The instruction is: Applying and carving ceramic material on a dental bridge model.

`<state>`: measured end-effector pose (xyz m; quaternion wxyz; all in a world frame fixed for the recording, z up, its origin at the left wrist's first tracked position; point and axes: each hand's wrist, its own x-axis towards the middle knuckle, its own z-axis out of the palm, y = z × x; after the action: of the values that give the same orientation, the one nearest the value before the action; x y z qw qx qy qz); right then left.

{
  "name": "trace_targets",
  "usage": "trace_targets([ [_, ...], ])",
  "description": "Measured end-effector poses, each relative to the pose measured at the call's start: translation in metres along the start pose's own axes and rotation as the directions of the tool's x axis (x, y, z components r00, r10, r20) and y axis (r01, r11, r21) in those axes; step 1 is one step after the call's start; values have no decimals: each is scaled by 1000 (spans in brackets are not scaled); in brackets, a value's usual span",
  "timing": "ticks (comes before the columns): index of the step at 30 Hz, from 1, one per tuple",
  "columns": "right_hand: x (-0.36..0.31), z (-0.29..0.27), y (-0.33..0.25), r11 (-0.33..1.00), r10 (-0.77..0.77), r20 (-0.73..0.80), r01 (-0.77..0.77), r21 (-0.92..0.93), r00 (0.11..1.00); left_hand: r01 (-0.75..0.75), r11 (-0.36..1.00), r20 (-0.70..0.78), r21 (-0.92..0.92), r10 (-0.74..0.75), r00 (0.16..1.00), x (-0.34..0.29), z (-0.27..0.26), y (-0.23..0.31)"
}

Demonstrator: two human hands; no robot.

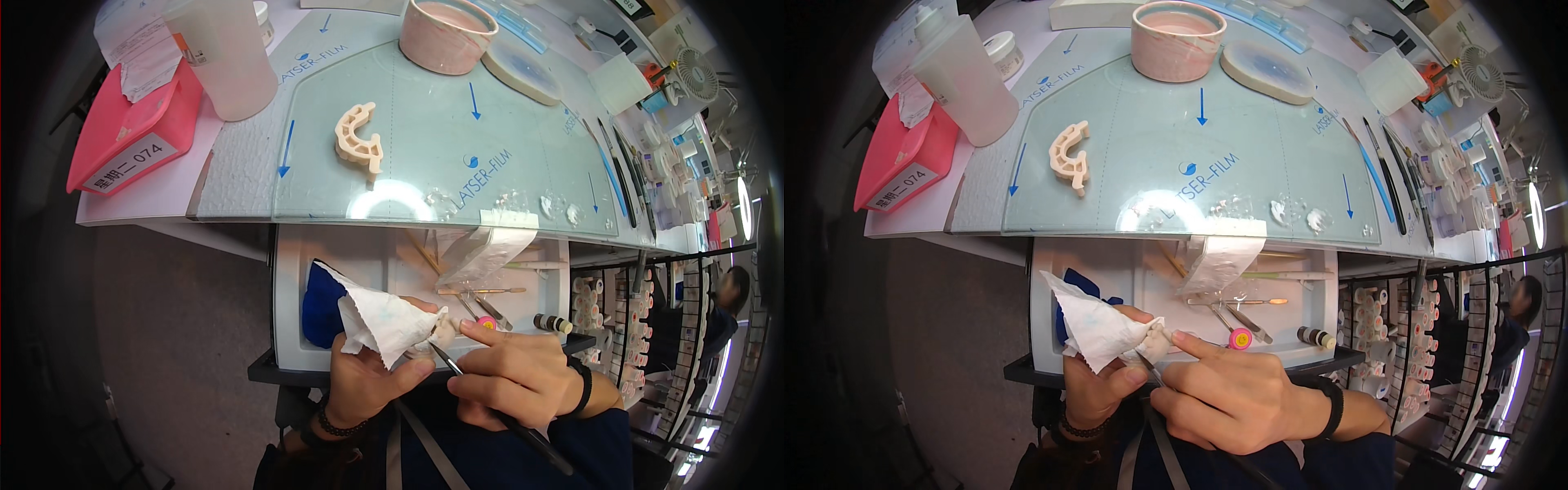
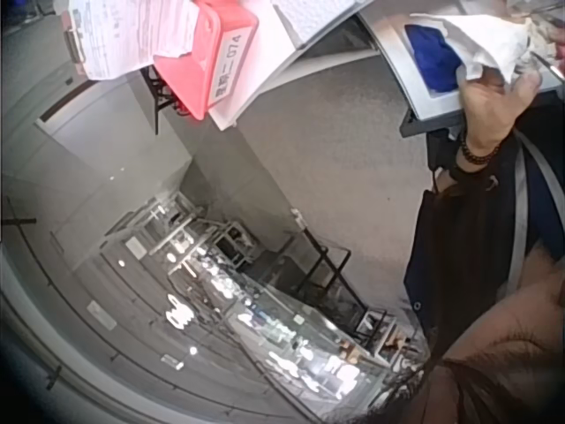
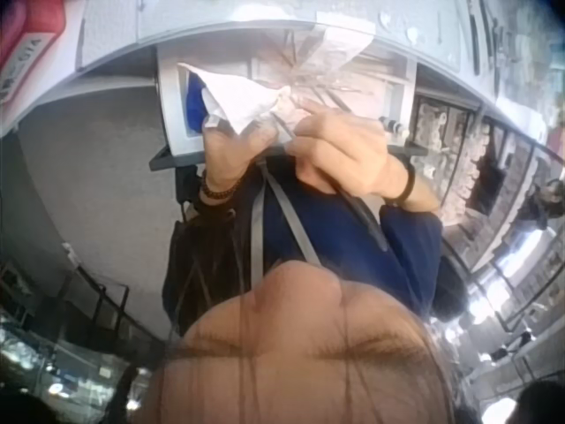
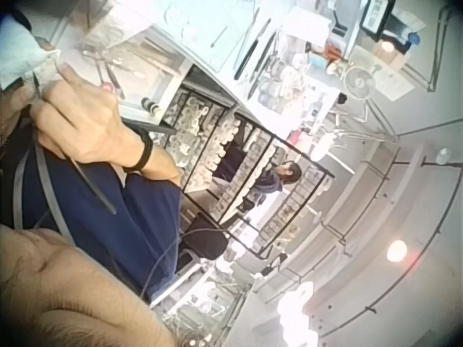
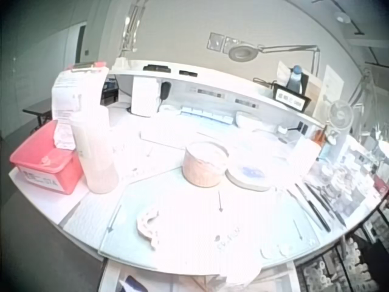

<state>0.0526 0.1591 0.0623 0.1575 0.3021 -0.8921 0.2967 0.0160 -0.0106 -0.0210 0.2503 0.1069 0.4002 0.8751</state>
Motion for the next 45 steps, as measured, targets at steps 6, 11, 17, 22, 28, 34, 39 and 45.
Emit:
trace_targets([
  [6,-1,-1,0,1000,-8,11,8,7,1000,3,1000,7,15,-3,1000,0,-1,0],
  [11,0,0,0,1000,9,-4,-8,15,1000,2,1000,12,4,-2,1000,0,-1,0],
  [17,0,1,0,1000,5,-7,-5,4,1000,-17,1000,18,2,17,1000,0,0,-1],
  [22,-3,-1,-1,999,28,-16,-27,41,999,-25,1000,28,3,25,999,-1,0,0],
  [28,-2,-1,0,999,15,-8,-15,29,1000,-8,1000,26,-3,8,1000,0,0,0],
  [34,-2,0,1,1000,19,-9,-19,16,1000,-5,1000,20,-9,5,1000,0,0,-1],
  [39,-2,-1,0,998,48,-13,-47,49,999,-10,1000,22,-5,10,1000,-1,-1,1],
  [45,-3,-2,1,998,50,6,-50,42,999,4,1000,19,-17,-4,1000,0,-1,1],
])
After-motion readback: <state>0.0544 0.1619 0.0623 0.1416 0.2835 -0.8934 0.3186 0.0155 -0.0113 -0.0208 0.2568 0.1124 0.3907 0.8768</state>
